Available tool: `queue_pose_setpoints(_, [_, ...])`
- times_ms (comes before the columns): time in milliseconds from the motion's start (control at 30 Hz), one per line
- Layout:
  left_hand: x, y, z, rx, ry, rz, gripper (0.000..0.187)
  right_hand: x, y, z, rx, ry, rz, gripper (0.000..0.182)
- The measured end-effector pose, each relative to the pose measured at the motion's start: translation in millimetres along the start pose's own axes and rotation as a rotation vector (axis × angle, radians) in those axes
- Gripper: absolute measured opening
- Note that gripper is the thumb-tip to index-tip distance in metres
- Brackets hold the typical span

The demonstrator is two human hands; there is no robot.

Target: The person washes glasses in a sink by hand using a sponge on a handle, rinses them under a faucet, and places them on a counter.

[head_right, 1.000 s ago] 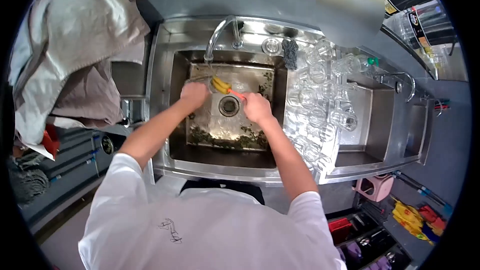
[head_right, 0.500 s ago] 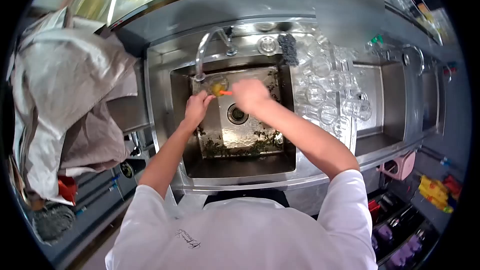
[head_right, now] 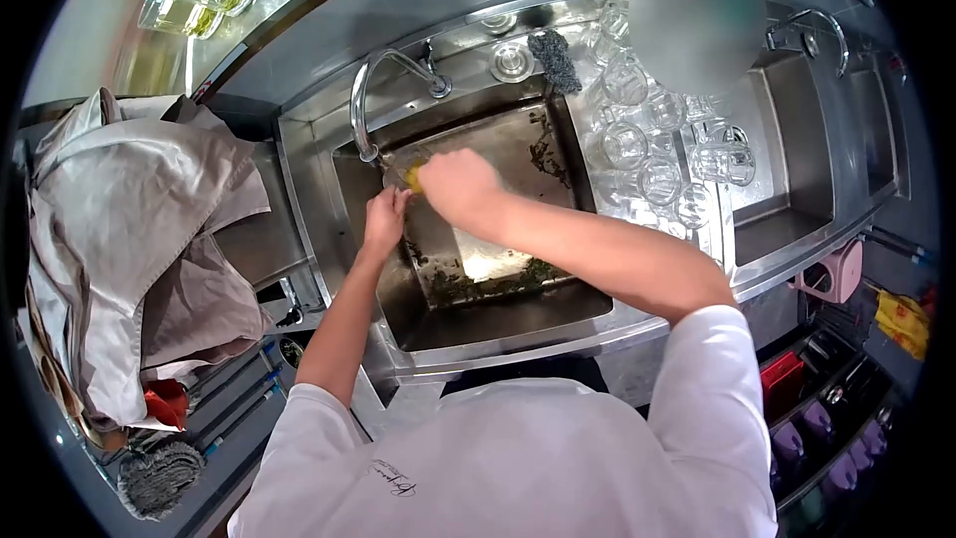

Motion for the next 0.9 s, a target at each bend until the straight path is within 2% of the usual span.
queue_pose_setpoints(100, [2,-5,17,0.030,-0.192,-0.134,0.035,2,32,15,-0.092,0.041,0.003,0.015])
queue_pose_setpoints(133, [-1,-7,14,0.034,-0.182,-0.129,0.035,-7,47,21,-0.100,0.049,0.008,0.015])
queue_pose_setpoints(200, [-17,-16,7,-0.002,0.035,-0.073,0.038,-30,67,41,-0.063,0.092,0.208,0.015])
queue_pose_setpoints(267, [-27,-14,-2,0.018,0.071,-0.087,0.039,-42,57,49,-0.098,0.091,0.199,0.016])
queue_pose_setpoints(333, [-24,-20,-8,0.040,0.112,-0.123,0.040,-28,29,50,-0.044,0.121,0.120,0.017])
queue_pose_setpoints(433, [-22,-22,-6,0.048,0.110,-0.010,0.038,-2,-11,32,0.059,0.175,0.052,0.018])
queue_pose_setpoints(533, [-21,-33,2,0.099,0.094,-0.041,0.040,0,3,37,0.010,0.255,0.109,0.018])
queue_pose_setpoints(600, [-42,-38,-6,0.064,0.346,-0.193,0.047,-16,9,32,0.005,0.318,0.198,0.019])
queue_pose_setpoints(700, [-40,-31,-19,0.014,0.372,-0.236,0.046,-33,-4,29,-0.067,0.413,0.314,0.021])
queue_pose_setpoints(800, [4,0,-22,-0.094,0.291,-0.195,0.048,-55,-33,35,-0.223,0.458,0.417,0.022])
queue_pose_setpoints(867, [15,14,-14,0.102,-0.357,-0.427,0.050,-63,-57,50,-0.301,0.476,0.444,0.021])
queue_pose_setpoints(900, [-13,9,-21,0.154,-0.521,-0.539,0.048,-66,-68,56,-0.372,0.502,0.474,0.021])
Point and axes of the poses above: each hand's wrist, its own y-axis towards the middle knuckle, its own z-axis out of the palm, x = y × z, the point moved 3 cm from there along y, towards the middle knuckle, and after that the axes turned 7 degrees about x, right-handed, at the moved point
